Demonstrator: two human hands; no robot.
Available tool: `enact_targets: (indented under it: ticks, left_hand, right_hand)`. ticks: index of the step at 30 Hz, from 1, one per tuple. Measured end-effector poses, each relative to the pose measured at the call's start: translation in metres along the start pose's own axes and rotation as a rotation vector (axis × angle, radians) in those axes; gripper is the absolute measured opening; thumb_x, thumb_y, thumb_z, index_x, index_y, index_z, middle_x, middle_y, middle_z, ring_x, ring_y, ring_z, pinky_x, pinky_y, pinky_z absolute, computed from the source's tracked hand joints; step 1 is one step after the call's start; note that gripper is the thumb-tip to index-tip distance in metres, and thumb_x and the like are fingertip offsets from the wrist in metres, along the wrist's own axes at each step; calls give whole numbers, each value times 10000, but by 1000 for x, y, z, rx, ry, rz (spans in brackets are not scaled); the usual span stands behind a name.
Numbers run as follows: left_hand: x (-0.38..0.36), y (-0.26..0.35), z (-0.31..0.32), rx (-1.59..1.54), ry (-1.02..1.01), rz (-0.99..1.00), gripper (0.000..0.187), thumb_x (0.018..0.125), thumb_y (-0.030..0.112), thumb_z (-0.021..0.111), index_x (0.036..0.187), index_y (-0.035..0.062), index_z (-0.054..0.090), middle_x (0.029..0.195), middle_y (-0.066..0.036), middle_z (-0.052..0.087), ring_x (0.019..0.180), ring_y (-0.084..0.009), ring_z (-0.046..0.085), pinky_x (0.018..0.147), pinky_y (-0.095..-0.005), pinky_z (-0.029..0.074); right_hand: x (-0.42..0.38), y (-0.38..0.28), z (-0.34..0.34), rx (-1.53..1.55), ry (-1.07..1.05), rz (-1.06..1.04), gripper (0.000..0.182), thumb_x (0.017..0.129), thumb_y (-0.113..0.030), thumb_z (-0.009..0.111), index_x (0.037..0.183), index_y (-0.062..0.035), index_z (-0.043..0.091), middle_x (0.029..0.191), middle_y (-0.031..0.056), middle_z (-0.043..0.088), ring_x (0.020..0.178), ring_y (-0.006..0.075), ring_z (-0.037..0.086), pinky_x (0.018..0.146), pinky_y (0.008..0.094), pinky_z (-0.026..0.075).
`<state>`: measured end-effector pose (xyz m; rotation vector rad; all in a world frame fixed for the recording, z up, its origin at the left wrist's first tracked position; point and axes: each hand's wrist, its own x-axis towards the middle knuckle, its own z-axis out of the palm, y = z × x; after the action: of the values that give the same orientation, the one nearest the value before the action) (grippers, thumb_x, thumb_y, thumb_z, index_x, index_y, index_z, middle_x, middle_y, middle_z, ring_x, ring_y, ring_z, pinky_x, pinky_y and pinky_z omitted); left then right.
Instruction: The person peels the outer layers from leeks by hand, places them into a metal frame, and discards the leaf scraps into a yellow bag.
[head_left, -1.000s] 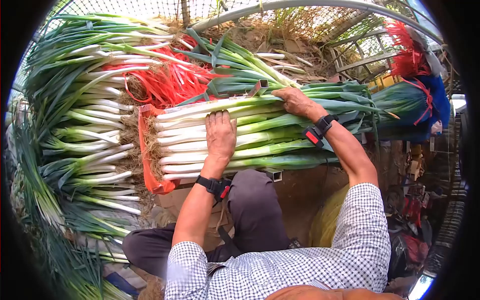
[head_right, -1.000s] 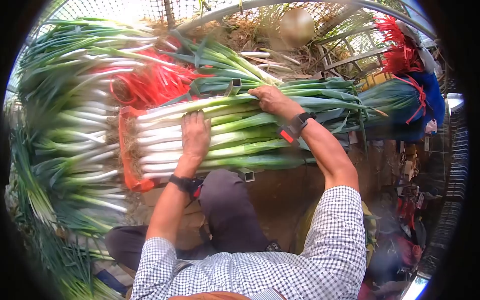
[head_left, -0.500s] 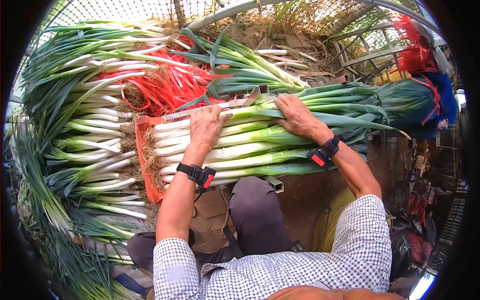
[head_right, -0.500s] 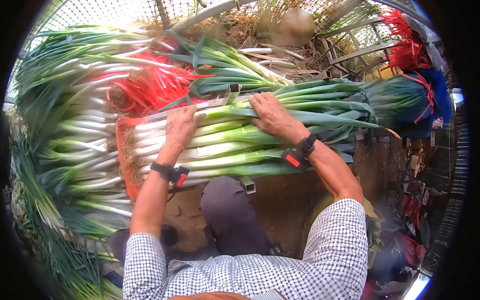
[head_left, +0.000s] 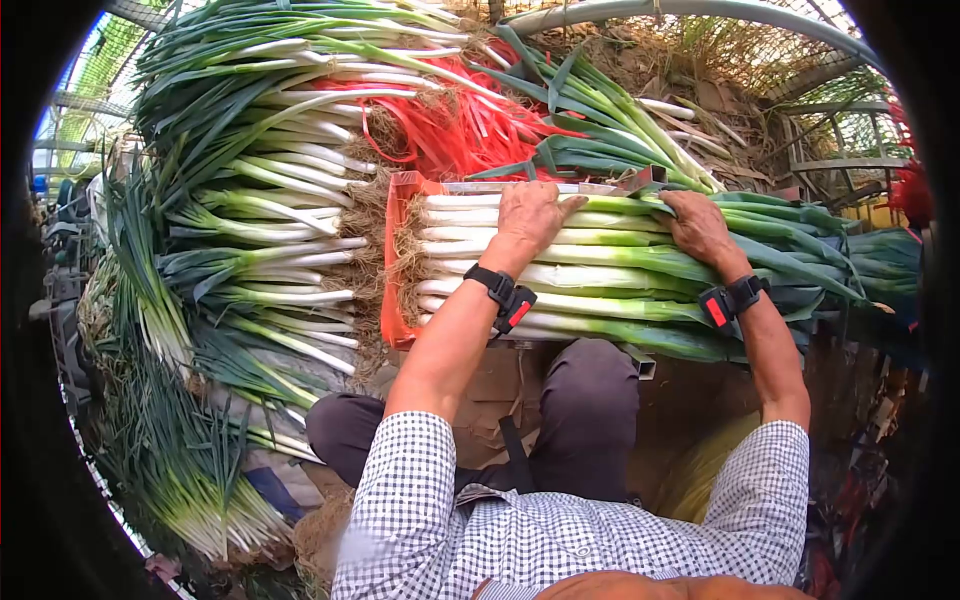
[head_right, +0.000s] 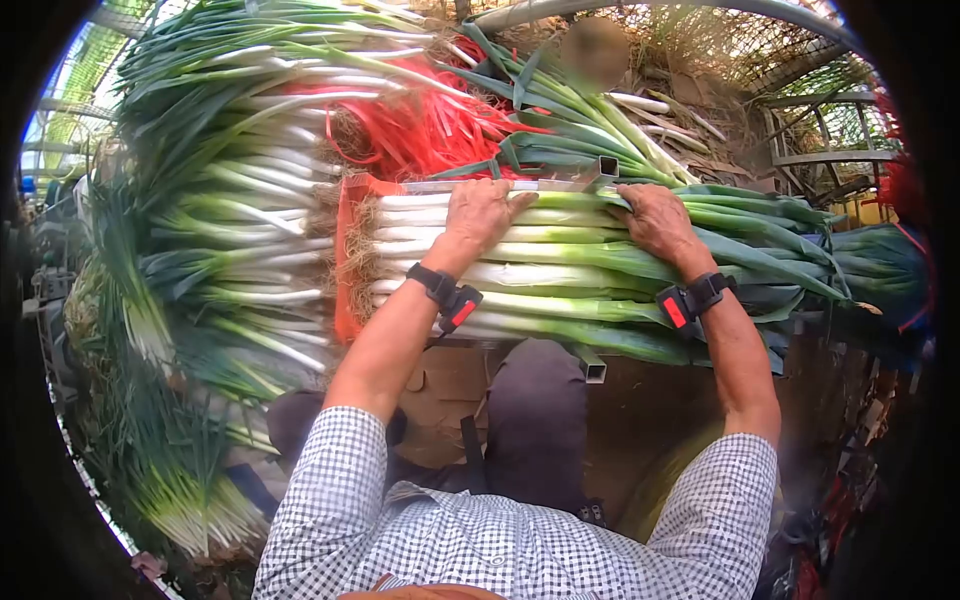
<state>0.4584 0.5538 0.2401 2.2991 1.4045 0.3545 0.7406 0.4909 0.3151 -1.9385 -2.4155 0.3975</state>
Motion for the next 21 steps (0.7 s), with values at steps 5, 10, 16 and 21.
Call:
enact_targets:
  ticks: [5, 10, 16, 21]
  left_hand:
    - [-4, -29, -1, 92, 11, -11, 634, 836, 677, 534, 887, 72, 716, 934, -146, 675, 931, -317, 601, 836, -446, 420]
    - [-6, -22, -8, 88, -69, -57, 588, 886, 613, 526, 1002, 68, 714, 1012, -160, 661, 1009, -325, 575, 901, -456, 383]
    - [-10, -21, -6, 74, -9, -14, 596, 896, 627, 505, 897, 54, 671, 932, -161, 634, 953, -350, 561, 863, -476, 386]
    - [-6, -14, -15, 113, -146, -74, 584, 902, 614, 508, 942, 56, 673, 960, -158, 649, 965, -345, 565, 884, -476, 380]
  right_hand:
    - [6, 4, 13, -32, 66, -44, 273, 863, -309, 649, 907, -43, 606, 807, 178, 628, 807, 385, 608, 734, 483, 481]
    - [-7, 41, -15, -213, -125, -22, 257, 800, -270, 629, 952, -64, 629, 968, 141, 669, 986, 325, 623, 909, 448, 424]
    - [-49, 82, -32, -199, 6, 82, 578, 764, -311, 690, 1261, -41, 575, 1179, 150, 617, 1148, 312, 544, 1016, 409, 393]
    - [-56, 84, -12, -117, 183, 103, 527, 716, -245, 672, 1201, -52, 597, 1107, 164, 630, 1093, 344, 560, 993, 419, 407]
